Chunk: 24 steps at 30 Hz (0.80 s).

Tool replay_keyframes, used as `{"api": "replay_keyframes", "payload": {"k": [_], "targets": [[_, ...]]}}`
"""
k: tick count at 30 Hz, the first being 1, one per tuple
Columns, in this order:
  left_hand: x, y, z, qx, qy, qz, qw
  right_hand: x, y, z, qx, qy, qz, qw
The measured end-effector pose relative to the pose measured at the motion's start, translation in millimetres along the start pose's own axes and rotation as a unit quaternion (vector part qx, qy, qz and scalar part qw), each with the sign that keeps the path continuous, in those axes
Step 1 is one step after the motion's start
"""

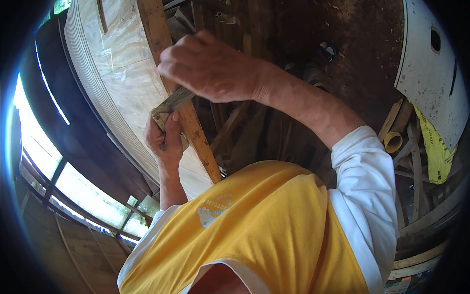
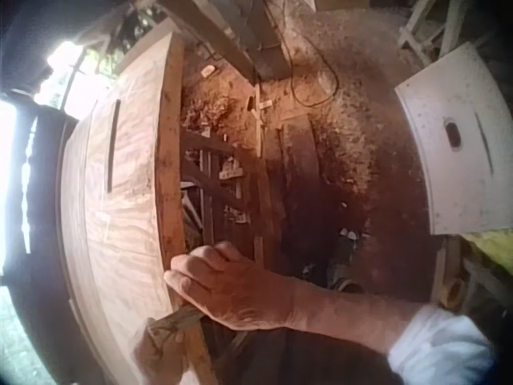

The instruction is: The person picks up a square ruler and a pen, then uses them along with a small wooden block to measure and mark lines on a wooden structure.

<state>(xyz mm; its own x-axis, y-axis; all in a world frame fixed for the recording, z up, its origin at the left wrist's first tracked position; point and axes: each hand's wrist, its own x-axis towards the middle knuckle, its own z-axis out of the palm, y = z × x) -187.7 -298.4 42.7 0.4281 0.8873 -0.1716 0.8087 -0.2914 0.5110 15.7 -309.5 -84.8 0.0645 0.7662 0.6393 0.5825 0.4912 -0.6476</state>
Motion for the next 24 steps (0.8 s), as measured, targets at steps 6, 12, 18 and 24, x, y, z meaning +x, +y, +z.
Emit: {"api": "replay_keyframes", "payload": {"k": [6,12,18,24], "targets": [[0,0,0,0.002,-0.005,0.002,1.000,-28,15,-28,0.003,-0.011,0.144,0.990],[1,12,5,-0.055,0.029,-0.054,0.997,-89,22,-29,0.175,0.159,0.350,0.907],[29,36,9,0.102,0.030,0.003,0.994,-130,20,-20,0.254,0.155,0.533,0.792],[41,38,12,0.158,0.019,0.019,0.987,-98,24,-21,0.263,0.137,0.463,0.836]]}}
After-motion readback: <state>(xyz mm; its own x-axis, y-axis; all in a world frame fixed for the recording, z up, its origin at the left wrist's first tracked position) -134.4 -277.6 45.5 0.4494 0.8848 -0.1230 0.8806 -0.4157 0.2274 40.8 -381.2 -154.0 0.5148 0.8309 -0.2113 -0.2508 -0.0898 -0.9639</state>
